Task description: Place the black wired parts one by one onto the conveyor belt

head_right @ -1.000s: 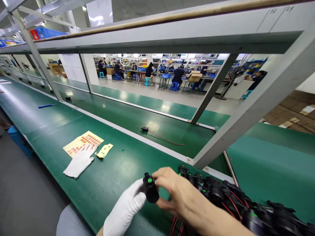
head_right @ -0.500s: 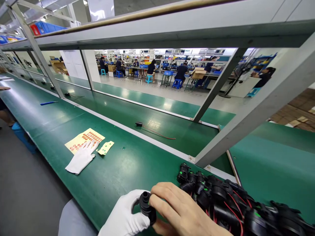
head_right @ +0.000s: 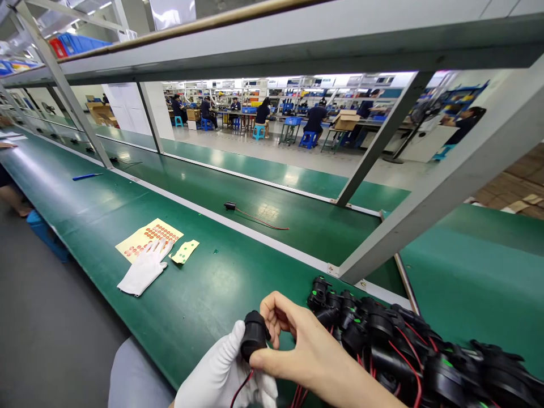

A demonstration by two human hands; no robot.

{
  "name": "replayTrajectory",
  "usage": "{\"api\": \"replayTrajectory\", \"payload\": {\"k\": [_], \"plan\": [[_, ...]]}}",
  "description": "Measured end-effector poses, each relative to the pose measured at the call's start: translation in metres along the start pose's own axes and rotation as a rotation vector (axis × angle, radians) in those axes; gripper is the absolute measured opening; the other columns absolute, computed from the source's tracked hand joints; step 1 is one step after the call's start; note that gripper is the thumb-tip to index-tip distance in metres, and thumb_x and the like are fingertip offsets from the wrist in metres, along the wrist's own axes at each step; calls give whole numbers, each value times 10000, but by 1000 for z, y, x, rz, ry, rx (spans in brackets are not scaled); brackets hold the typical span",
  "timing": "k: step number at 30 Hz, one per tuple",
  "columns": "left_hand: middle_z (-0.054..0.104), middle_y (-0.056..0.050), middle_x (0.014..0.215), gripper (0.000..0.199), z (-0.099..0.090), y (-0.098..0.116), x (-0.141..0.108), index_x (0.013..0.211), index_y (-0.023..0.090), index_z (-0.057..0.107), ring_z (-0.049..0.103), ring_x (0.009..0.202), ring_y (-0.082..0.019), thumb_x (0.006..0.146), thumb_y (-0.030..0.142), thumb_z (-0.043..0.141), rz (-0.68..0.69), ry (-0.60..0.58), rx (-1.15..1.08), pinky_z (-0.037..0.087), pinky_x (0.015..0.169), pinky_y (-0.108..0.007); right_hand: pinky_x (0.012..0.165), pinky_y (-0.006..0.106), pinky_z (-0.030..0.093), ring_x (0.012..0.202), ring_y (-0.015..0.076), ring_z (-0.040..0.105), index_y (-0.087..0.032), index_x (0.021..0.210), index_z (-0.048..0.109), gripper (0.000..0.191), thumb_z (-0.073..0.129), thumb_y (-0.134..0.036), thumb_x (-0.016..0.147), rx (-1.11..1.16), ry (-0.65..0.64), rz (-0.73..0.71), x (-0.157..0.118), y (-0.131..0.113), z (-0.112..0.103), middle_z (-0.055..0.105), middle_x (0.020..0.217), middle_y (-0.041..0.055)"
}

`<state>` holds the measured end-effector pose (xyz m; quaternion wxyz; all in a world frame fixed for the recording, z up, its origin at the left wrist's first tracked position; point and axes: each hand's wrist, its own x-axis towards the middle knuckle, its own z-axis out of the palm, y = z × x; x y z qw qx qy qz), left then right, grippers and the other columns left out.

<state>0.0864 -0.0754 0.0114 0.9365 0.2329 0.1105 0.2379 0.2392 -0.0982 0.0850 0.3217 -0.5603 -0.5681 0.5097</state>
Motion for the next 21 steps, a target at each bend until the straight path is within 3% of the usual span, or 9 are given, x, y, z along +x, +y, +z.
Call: {"api": "replayTrajectory", "payload": {"k": [4, 7, 9, 11, 13, 16, 18, 21], "plan": [[679, -18, 522, 733, -3, -7, 1, 932, 91, 702, 574, 368, -118, 763, 796, 595, -88, 33, -172, 538, 626, -293, 626, 215, 370, 695, 114, 426, -204, 830, 500, 546, 858, -581, 664, 311, -83, 33, 5, 6, 2, 490, 772, -49], [634, 22, 498, 646, 2, -8, 0, 879, 96, 698, 528, 377, -70, 787, 733, 640, -108, 82, -238, 471, 553, -209, 612, 209, 374, 684, 111, 420, -201, 824, 497, 627, 820, -703, 632, 342, -86, 18, 6, 13, 4, 469, 768, -51], [593, 24, 464, 670, 7, -5, -2, 827, 93, 699, 486, 356, -70, 757, 757, 646, -77, 81, -168, 431, 493, -202, 636, 224, 417, 712, 129, 464, -205, 851, 516, 606, 800, -705, 659, 283, -57, -22, 4, 17, 5, 490, 793, -37], [589, 1, 474, 710, 12, 2, -5, 799, 89, 702, 495, 376, -90, 750, 792, 608, 24, 77, 18, 440, 495, -227, 703, 254, 473, 787, 165, 531, -218, 910, 548, 529, 827, -613, 697, 135, 39, -119, 1, 19, 3, 535, 850, -15], [634, -29, 578, 669, 16, 13, -11, 851, 97, 712, 581, 498, -136, 763, 755, 627, 116, 121, 285, 485, 574, -266, 808, 281, 510, 909, 202, 592, -247, 1011, 576, 409, 844, -419, 754, -67, 136, -264, -3, 19, 0, 593, 953, 11], [679, -42, 792, 450, 17, 27, -19, 952, 139, 729, 642, 758, -215, 701, 504, 806, 169, 312, 720, 505, 729, -320, 936, 303, 532, 1092, 225, 634, -328, 1163, 575, 443, 803, -217, 800, -285, 153, -502, -10, 15, -6, 637, 1169, 36], [692, -43, 898, 383, 14, 32, -24, 993, 175, 753, 635, 872, -245, 660, 340, 845, 246, 433, 953, 492, 808, -334, 955, 322, 554, 1146, 249, 643, -359, 1245, 549, 543, 826, -250, 791, -344, 143, -573, -14, 12, -9, 631, 1251, 55], [712, -35, 993, 395, 9, 33, -27, 1095, 261, 768, 645, 945, -249, 710, 311, 843, 395, 459, 1141, 481, 885, -334, 904, 337, 597, 1123, 283, 666, -359, 1316, 508, 638, 847, -345, 776, -382, 163, -561, -18, 11, -9, 649, 1221, 77]]}}
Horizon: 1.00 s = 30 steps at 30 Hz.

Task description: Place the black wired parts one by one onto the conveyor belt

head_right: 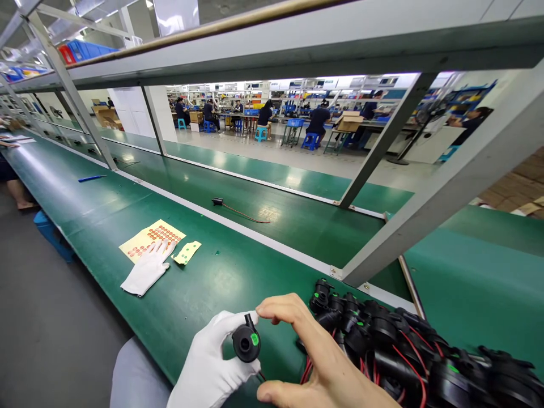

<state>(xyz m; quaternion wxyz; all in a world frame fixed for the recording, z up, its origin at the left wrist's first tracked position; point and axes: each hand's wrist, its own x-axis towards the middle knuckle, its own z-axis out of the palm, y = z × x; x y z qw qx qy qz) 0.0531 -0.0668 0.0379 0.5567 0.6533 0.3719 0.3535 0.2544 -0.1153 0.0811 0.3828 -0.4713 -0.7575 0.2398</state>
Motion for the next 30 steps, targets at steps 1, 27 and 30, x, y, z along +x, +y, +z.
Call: {"api": "replayTrajectory", "payload": {"k": [1, 27, 30], "plan": [[720, -33, 1003, 400, 0, -1, -1, 1132, 290, 761, 651, 942, -243, 741, 341, 832, 38, 0, 21, 486, 883, -329, 887, 332, 605, 1107, 281, 672, -365, 1327, 500, 635, 837, -346, 789, -9, 0, 5, -1, -1, 0, 656, 1203, 73], [561, 8, 479, 812, 28, -30, 1, 853, 77, 704, 431, 321, -88, 727, 858, 522, -429, -196, -911, 348, 387, -238, 583, 219, 446, 627, 115, 471, -226, 1012, 586, 583, 730, -720, 737, 789, -63, 504, 11, 15, 23, 493, 746, -37], [463, 52, 408, 894, 42, -48, 4, 882, 54, 713, 382, 299, -83, 682, 901, 510, -610, -300, -1134, 337, 379, -238, 622, 234, 469, 713, 137, 538, -241, 1122, 602, 542, 756, -632, 781, 754, -49, 492, 9, 18, 28, 567, 860, -1]]}}
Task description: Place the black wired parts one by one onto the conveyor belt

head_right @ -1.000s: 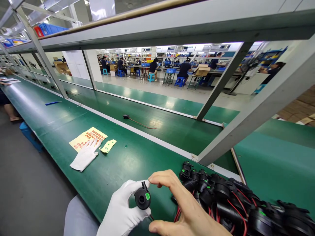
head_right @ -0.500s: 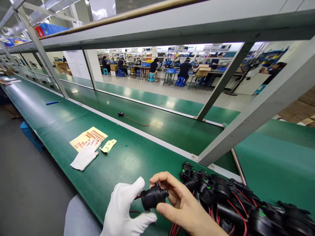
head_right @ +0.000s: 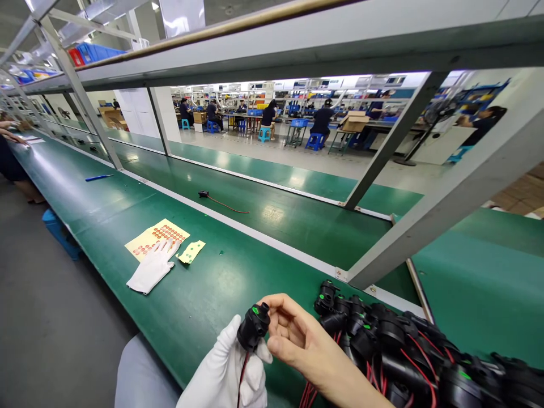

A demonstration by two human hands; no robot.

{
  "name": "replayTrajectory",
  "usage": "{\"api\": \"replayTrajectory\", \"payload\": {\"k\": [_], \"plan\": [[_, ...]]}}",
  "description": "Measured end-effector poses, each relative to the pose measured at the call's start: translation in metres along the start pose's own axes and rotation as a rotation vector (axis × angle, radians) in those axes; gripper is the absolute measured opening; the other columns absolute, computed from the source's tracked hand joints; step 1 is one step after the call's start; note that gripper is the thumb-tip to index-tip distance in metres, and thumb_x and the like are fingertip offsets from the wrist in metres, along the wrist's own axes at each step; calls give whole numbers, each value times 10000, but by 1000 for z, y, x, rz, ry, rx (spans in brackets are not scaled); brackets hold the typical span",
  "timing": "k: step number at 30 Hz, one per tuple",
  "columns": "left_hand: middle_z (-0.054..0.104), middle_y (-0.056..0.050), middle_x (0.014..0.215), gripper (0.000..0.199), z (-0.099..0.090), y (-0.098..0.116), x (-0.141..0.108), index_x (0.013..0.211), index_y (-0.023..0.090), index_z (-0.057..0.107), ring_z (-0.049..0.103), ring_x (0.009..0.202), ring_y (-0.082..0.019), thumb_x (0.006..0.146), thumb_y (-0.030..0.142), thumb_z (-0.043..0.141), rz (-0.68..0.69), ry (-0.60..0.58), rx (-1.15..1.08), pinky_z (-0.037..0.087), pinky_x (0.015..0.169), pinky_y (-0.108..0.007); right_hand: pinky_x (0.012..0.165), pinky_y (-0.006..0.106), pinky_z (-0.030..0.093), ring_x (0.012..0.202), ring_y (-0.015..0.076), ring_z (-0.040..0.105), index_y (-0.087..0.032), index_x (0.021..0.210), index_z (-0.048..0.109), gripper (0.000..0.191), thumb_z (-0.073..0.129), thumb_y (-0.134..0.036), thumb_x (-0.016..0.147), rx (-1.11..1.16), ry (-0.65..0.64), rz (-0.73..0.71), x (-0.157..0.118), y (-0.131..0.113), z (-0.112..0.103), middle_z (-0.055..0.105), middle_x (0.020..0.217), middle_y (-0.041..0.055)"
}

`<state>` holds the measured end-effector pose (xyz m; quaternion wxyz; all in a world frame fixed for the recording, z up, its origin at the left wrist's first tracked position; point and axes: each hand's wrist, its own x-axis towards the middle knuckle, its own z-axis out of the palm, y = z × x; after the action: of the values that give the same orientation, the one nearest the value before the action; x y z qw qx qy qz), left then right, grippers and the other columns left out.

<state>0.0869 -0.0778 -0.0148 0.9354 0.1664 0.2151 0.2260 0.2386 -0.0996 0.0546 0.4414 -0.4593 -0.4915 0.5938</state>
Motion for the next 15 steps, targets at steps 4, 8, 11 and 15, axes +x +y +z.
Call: {"api": "replayTrajectory", "payload": {"k": [4, 8, 11, 15], "plan": [[667, -56, 589, 781, -6, -1, 0, 1074, 72, 727, 689, 634, -237, 810, 781, 533, 100, 50, 139, 557, 699, -363, 752, 298, 527, 903, 205, 625, -238, 1150, 626, 394, 656, -544, 904, -237, -12, -8, -4, -5, 3, 644, 1018, 44], [754, -146, 1152, 643, -12, 25, -6, 1177, 177, 727, 642, 1202, -351, 811, 698, 630, 442, 247, 429, 457, 1073, -467, 705, 320, 555, 842, 225, 661, -226, 1156, 616, 288, 563, -440, 971, -899, 230, -276, 9, -64, -26, 690, 988, 66], [706, -137, 1299, 608, -21, 47, -9, 1179, 207, 724, 558, 1327, -348, 821, 688, 624, 521, 308, 459, 338, 1183, -511, 854, 422, 555, 1036, 301, 644, -121, 1299, 532, 353, 510, -302, 997, -1733, 602, -494, 46, -125, -76, 636, 1205, 186], [762, -144, 1184, 542, -33, 54, -24, 1077, 200, 764, 625, 1249, -370, 844, 663, 606, 531, 359, 502, 337, 1179, -577, 859, 452, 568, 1090, 302, 641, -84, 1224, 603, 284, 620, -198, 964, -1966, 422, -267, 124, -153, -139, 642, 1213, 173]]}}
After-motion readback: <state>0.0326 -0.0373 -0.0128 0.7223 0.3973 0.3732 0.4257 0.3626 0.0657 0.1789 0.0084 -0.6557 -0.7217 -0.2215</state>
